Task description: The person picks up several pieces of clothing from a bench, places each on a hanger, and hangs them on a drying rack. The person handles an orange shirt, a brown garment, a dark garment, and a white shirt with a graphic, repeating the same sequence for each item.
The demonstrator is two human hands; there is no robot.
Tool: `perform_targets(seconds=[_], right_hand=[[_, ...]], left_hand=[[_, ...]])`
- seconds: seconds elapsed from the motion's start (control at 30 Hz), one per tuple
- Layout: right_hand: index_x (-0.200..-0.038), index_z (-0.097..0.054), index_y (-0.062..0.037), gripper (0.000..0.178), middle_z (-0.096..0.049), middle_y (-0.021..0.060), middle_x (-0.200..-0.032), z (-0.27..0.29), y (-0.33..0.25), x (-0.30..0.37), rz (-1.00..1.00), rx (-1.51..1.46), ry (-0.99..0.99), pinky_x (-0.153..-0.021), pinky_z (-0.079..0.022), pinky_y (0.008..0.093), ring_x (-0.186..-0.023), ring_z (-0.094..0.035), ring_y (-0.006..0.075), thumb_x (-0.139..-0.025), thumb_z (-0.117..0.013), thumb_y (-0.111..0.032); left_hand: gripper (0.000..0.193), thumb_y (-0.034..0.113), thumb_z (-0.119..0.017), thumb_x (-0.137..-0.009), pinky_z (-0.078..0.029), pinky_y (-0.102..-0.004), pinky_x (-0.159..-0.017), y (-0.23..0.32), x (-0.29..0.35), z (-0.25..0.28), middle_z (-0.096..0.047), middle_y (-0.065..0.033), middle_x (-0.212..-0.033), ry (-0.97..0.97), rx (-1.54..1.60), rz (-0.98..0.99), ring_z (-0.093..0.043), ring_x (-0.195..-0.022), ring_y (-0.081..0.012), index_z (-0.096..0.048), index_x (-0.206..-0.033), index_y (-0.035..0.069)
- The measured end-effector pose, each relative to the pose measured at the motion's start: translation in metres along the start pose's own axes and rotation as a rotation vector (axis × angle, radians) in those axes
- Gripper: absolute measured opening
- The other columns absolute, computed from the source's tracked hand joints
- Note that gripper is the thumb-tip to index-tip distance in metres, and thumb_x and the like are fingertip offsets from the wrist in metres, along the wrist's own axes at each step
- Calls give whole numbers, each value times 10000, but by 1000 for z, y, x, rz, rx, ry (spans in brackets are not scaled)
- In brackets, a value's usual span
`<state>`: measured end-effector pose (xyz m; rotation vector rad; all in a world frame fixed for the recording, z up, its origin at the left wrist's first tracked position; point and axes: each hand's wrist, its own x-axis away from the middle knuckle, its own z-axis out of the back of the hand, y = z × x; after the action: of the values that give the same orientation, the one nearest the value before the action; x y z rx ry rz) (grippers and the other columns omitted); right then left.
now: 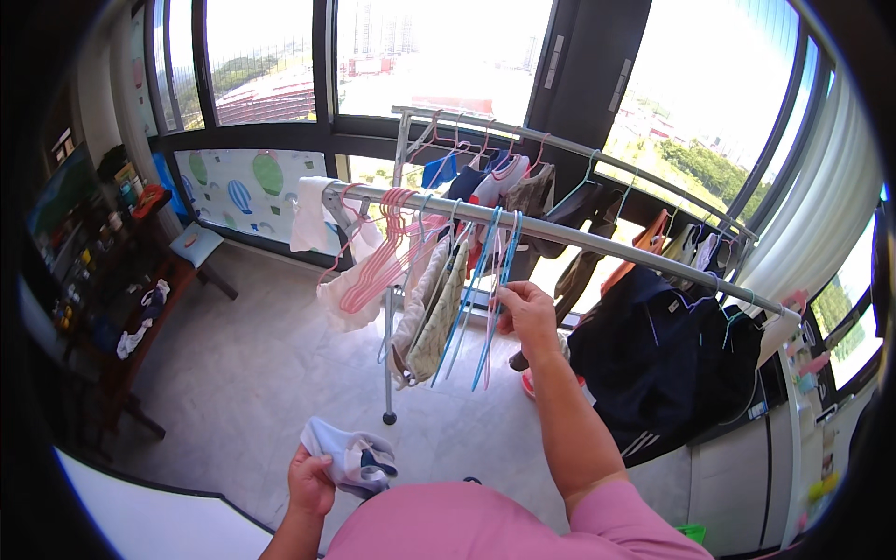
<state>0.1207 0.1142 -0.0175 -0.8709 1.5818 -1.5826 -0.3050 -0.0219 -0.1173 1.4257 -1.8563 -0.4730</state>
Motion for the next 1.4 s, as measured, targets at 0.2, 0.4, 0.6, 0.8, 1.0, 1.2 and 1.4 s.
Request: perform_targets(seconds=[0.2,0.4,0.6,0.8,1.0,1.2,1.4], right_hand=[[-1116,-729,-47,174,-753,135,-922,-24,-19,20,648,533,192,-786,-591,399,-782,-738,290,-964,-710,-129],[-991,-673,-56,349,-756,146,-934,-47,-33,17,547,1116,68,-757,-584,463,-879,-759,357,-957,-748,-395],[-1121,-592,-49,403,-750,157,-966,-49,-29,10,520,1316,134,-790,-588,477,-872,-763,372,-938,-774,-358],[-1104,-541,-60,266,-738,160,-950,-36,-23,3,580,1309,85,-744,-597,511,-848,-761,382,-907,-691,-159],[-1058,-554,-81,276,-725,135,-922,-27,-24,6,760,1242,146,-693,-596,461,-800,-762,340,-901,-744,-207],[-1085,-571,-61,307,-710,126,-899,-26,-12,3,692,1364,167,-663,-603,455,-759,-758,341,-909,-747,-240],[-978,-627,-62,153,-738,190,-787,-20,-26,4,572,1086,151,-651,-584,494,-755,-753,376,-890,-676,-177]], left_hand=[[624,-59,-592,-817,-542,-463,-1094,-2,5,3,-707,-115,-1297,13,-12,12,-689,-1213,-307,-582,-1434,33],[626,-52,-602,-822,-522,-475,-1122,0,5,0,-692,-133,-1323,1,7,22,-670,-1248,-312,-572,-1443,19],[654,-13,-592,-833,-524,-495,-1115,-10,3,17,-680,-119,-1351,-2,-39,19,-662,-1262,-319,-539,-1482,50],[663,-27,-591,-837,-536,-494,-1107,-12,5,16,-682,-121,-1359,7,-32,49,-667,-1267,-321,-536,-1493,48],[653,-34,-590,-838,-539,-490,-1107,-13,2,17,-691,-124,-1350,-2,-55,71,-679,-1254,-324,-547,-1484,50],[645,-76,-600,-830,-537,-483,-1118,-11,2,0,-689,-145,-1352,-8,-20,124,-681,-1253,-328,-557,-1467,13],[663,-61,-599,-837,-545,-506,-1105,-15,-2,4,-679,-152,-1368,-66,-59,141,-671,-1271,-346,-533,-1490,29]])
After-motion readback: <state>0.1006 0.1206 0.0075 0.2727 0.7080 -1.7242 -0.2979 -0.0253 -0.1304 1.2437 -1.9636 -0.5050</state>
